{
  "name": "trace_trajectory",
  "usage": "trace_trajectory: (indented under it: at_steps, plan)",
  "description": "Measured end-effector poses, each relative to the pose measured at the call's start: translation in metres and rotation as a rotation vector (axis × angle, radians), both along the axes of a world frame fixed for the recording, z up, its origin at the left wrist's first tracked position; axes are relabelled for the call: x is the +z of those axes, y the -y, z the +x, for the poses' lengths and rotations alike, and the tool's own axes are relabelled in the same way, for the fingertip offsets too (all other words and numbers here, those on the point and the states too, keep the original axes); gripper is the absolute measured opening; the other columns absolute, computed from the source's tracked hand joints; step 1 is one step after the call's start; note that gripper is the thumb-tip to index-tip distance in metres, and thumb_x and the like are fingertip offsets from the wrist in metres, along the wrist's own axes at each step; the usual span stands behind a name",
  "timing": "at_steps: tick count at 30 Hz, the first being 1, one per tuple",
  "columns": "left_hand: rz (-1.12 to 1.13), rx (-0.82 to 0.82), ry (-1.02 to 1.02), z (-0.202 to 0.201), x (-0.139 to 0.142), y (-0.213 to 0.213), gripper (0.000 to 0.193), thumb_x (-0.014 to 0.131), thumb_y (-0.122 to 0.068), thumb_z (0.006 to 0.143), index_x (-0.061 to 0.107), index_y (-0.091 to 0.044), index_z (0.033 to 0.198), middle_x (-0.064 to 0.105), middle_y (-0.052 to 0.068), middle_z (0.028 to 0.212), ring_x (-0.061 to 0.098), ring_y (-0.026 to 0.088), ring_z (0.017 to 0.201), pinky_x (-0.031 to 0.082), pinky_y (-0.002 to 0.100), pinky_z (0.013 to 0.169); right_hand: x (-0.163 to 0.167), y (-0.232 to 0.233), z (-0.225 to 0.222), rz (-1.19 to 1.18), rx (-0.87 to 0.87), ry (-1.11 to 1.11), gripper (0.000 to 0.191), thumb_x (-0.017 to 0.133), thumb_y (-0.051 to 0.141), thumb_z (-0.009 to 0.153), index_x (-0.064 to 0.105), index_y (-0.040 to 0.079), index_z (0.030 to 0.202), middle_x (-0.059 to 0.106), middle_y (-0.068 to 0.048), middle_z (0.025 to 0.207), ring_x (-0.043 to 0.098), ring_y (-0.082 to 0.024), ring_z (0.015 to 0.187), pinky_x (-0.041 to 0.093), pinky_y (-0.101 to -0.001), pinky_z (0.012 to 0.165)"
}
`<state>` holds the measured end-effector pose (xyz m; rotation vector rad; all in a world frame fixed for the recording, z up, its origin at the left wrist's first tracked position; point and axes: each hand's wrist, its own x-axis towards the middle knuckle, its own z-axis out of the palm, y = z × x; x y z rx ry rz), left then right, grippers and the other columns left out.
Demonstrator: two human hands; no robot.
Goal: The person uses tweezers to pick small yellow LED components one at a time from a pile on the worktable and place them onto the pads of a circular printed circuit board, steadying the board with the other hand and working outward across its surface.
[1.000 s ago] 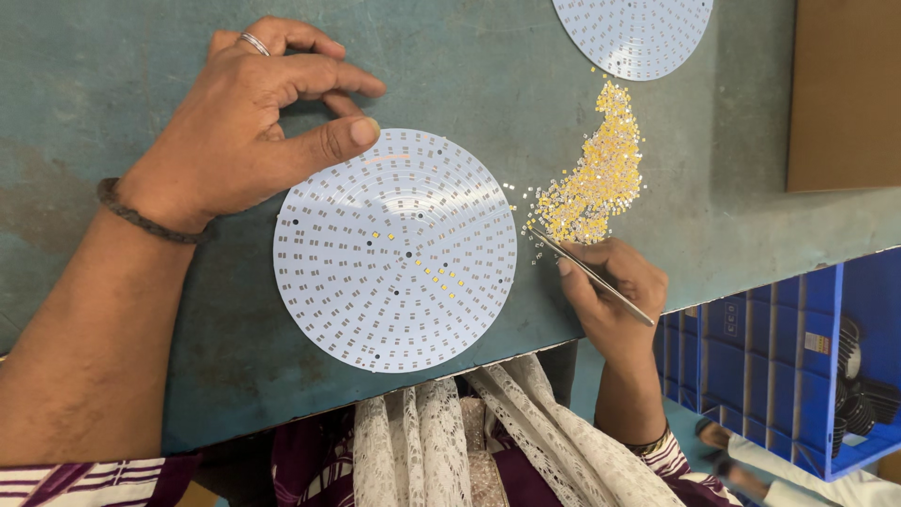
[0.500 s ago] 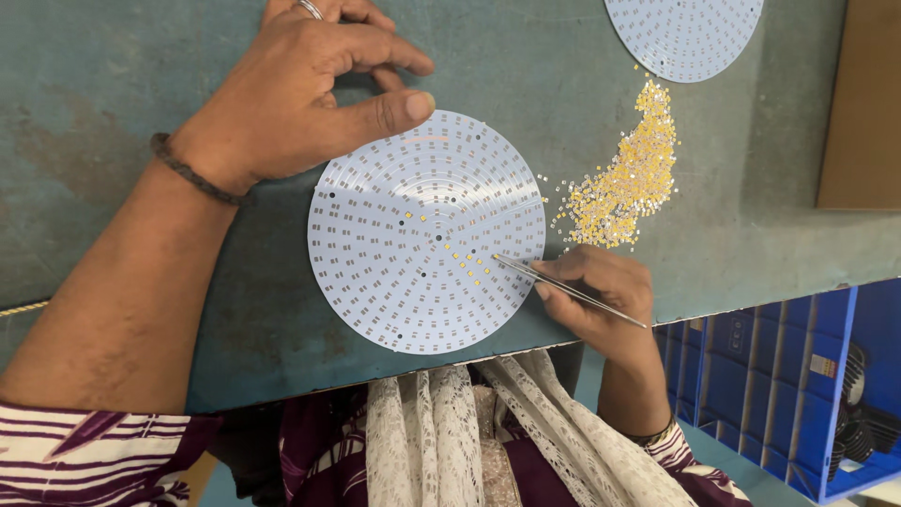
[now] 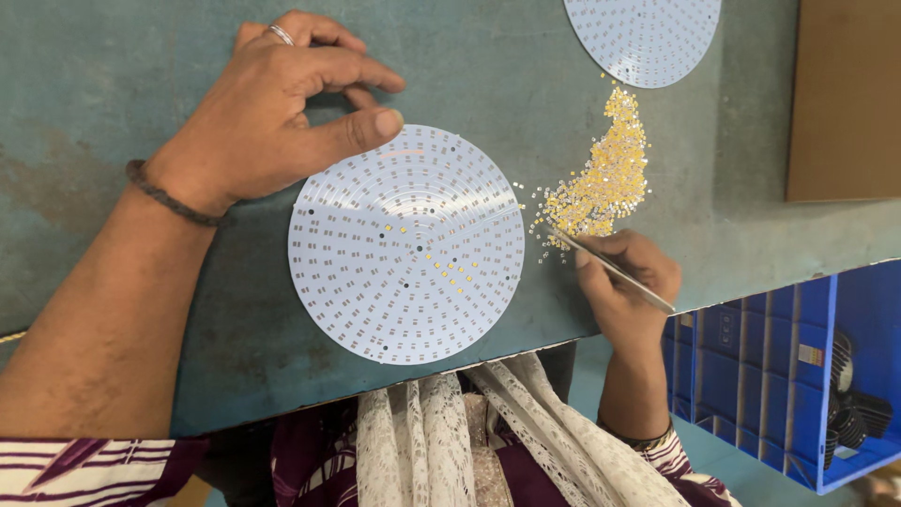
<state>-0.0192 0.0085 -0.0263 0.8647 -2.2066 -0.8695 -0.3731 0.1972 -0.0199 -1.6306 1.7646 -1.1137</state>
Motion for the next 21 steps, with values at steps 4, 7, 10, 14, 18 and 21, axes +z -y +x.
trace_trajectory:
  at_steps: [4, 7, 10, 14, 18, 21]
  plan:
    - [0.018, 0.000, 0.003, 0.000, 0.000, 0.000, 0.059, 0.064, -0.065, 0.100, 0.076, -0.012, 0.124, 0.075, 0.005, 0.098, 0.051, 0.026, 0.138, 0.026, 0.049, 0.114, 0.000, -0.001, -0.004, 0.001, -0.020, -0.101, 0.012, 0.078, 0.004, 0.091, 0.072, -0.003, 0.099, 0.067, -0.002, 0.082, 0.054, -0.005, 0.068, 0.040, -0.0204, 0.062]
    - [0.020, 0.003, 0.004, -0.001, 0.000, 0.000, 0.059, 0.064, -0.064, 0.099, 0.076, -0.012, 0.124, 0.075, 0.004, 0.097, 0.050, 0.026, 0.139, 0.025, 0.050, 0.115, 0.004, 0.001, -0.001, 0.010, 0.008, -0.157, 0.015, 0.079, 0.003, 0.089, 0.075, -0.002, 0.103, 0.063, -0.001, 0.077, 0.051, -0.005, 0.065, 0.037, -0.0206, 0.059]
    - [0.025, 0.002, 0.005, -0.001, 0.001, 0.000, 0.058, 0.064, -0.064, 0.099, 0.076, -0.012, 0.124, 0.076, 0.004, 0.096, 0.050, 0.026, 0.139, 0.025, 0.050, 0.115, 0.007, 0.002, 0.002, 0.010, 0.013, -0.168, 0.017, 0.079, 0.002, 0.088, 0.075, -0.002, 0.104, 0.063, -0.001, 0.077, 0.051, -0.005, 0.064, 0.037, -0.0209, 0.058]
    - [0.019, -0.001, 0.006, -0.001, 0.002, 0.001, 0.058, 0.064, -0.064, 0.099, 0.076, -0.013, 0.124, 0.076, 0.003, 0.096, 0.050, 0.026, 0.139, 0.025, 0.049, 0.116, 0.006, 0.002, 0.000, 0.005, 0.026, -0.189, 0.017, 0.079, 0.002, 0.088, 0.076, -0.002, 0.104, 0.065, -0.003, 0.078, 0.052, -0.006, 0.065, 0.038, -0.0214, 0.059]
    - [-0.004, -0.002, 0.005, -0.002, 0.003, 0.001, 0.054, 0.066, -0.060, 0.100, 0.076, -0.012, 0.124, 0.076, 0.002, 0.097, 0.050, 0.027, 0.138, 0.027, 0.048, 0.114, 0.004, 0.000, -0.001, -0.037, 0.030, -0.141, 0.011, 0.078, 0.002, 0.093, 0.072, -0.003, 0.100, 0.070, -0.005, 0.086, 0.059, -0.007, 0.071, 0.044, -0.0215, 0.064]
    - [-0.004, 0.002, 0.004, -0.002, 0.005, 0.002, 0.051, 0.066, -0.057, 0.100, 0.076, -0.012, 0.123, 0.077, 0.001, 0.098, 0.052, 0.026, 0.134, 0.029, 0.048, 0.111, 0.006, -0.001, 0.016, -0.104, 0.042, -0.135, 0.011, 0.078, 0.004, 0.096, 0.068, -0.002, 0.097, 0.071, -0.007, 0.088, 0.062, -0.010, 0.073, 0.048, -0.0229, 0.068]
